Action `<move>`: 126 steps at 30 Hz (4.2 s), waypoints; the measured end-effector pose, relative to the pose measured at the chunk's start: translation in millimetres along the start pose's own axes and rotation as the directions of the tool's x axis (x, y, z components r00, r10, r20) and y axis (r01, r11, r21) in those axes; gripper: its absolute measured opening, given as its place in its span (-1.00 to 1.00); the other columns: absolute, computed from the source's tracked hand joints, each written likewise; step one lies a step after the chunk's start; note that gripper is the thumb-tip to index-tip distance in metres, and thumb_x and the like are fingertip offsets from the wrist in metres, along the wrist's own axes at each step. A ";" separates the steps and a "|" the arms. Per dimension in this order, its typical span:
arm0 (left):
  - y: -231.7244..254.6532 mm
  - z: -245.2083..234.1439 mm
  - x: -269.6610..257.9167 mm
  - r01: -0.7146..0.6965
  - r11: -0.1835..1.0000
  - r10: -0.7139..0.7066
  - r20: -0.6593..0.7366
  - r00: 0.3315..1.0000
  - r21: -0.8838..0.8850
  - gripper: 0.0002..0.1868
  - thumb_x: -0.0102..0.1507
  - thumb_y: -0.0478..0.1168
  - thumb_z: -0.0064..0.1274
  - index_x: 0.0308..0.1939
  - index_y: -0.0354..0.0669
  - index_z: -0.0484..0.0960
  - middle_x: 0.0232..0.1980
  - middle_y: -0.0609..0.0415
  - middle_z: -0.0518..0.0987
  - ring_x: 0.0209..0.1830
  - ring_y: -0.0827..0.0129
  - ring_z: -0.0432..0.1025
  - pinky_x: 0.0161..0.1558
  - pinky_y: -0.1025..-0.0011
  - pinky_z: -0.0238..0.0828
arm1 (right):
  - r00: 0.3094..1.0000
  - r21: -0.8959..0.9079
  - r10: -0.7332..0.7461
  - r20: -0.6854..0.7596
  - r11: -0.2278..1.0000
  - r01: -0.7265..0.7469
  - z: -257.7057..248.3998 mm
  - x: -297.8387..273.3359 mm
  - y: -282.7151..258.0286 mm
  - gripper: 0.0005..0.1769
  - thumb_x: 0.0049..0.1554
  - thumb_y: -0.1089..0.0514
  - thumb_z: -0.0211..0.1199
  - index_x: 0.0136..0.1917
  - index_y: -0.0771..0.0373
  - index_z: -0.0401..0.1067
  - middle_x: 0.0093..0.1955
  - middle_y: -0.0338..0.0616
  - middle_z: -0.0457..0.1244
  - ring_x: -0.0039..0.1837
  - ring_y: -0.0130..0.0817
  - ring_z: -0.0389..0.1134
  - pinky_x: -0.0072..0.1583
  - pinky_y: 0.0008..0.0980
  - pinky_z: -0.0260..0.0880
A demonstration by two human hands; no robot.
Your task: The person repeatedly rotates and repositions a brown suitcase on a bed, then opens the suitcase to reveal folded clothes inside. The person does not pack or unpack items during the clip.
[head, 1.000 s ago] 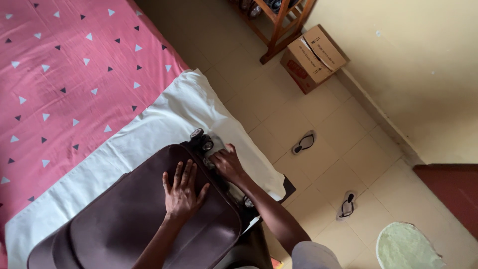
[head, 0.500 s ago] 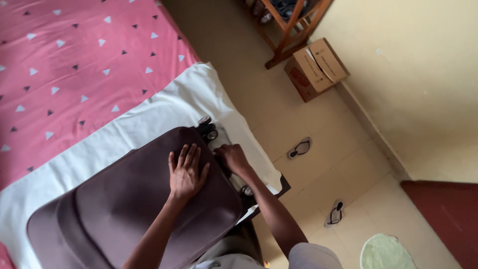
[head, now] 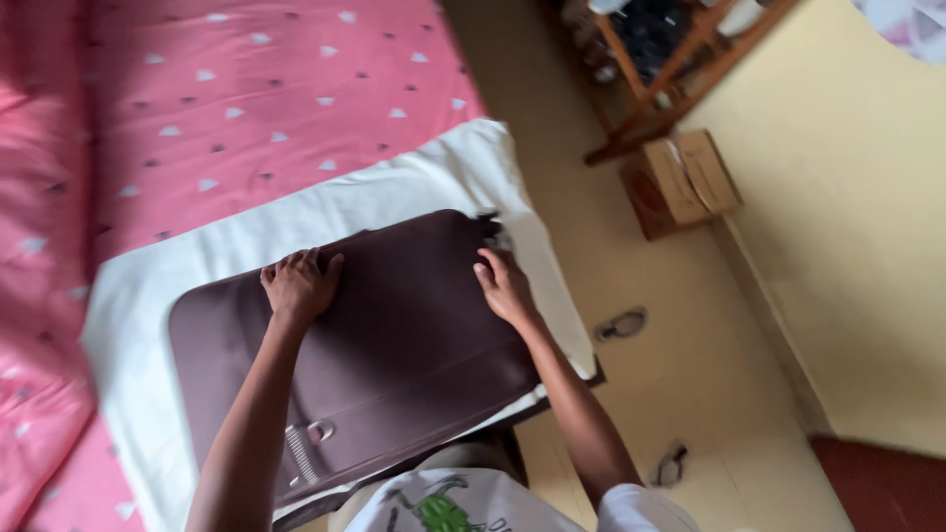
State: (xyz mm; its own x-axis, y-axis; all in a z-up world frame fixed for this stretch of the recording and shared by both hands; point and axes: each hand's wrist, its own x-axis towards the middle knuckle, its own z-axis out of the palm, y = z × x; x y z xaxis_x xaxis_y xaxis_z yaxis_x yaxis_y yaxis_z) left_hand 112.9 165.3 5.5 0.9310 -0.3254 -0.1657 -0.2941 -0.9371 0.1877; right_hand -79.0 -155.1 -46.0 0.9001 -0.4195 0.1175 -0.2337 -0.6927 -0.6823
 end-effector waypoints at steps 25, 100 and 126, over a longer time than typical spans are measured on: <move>-241.3 57.9 44.5 -0.195 0.610 0.106 -0.165 0.981 -0.768 -0.56 0.40 -0.04 -0.14 0.19 -0.15 0.68 0.25 -0.07 0.64 0.26 0.19 0.50 0.32 0.30 0.36 | 0.814 -0.141 -0.510 0.280 0.816 0.560 123.9 20.6 -255.8 -0.55 0.21 -0.11 0.21 0.27 0.13 0.52 0.38 -0.10 0.32 0.33 -0.01 0.33 0.33 -0.10 0.29; -289.1 95.6 118.2 0.096 0.030 0.933 0.062 0.354 -0.995 -0.78 0.11 -0.15 0.36 -0.18 -0.05 0.78 0.00 0.16 0.65 0.11 0.27 0.50 0.20 0.21 0.51 | 0.708 -0.310 -0.412 0.573 0.691 0.653 70.2 -23.1 -108.3 -0.48 0.35 -0.30 -0.22 0.38 -0.05 0.28 0.49 -0.08 0.14 0.47 -0.10 0.22 0.37 -0.05 0.34; -281.2 90.7 -44.1 -0.238 0.341 0.285 -0.141 0.948 -0.909 -0.36 0.54 0.15 -0.54 0.50 -0.10 0.36 0.55 -0.09 0.34 0.53 -0.09 0.22 0.52 0.06 0.16 | 0.829 -0.205 -0.485 0.279 0.813 0.545 122.4 19.2 -281.3 -0.52 0.36 0.02 -0.07 0.14 0.48 0.49 0.29 0.22 0.33 0.37 0.17 0.35 0.45 0.01 0.30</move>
State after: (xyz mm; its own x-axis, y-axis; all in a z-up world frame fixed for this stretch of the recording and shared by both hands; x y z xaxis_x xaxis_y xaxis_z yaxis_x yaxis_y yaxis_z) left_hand 135.0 431.7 -127.8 0.8292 -0.5580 0.0332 -0.1254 -0.1279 0.9838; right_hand 49.0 103.5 59.8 0.9620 0.1519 0.2269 0.2250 -0.9120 -0.3431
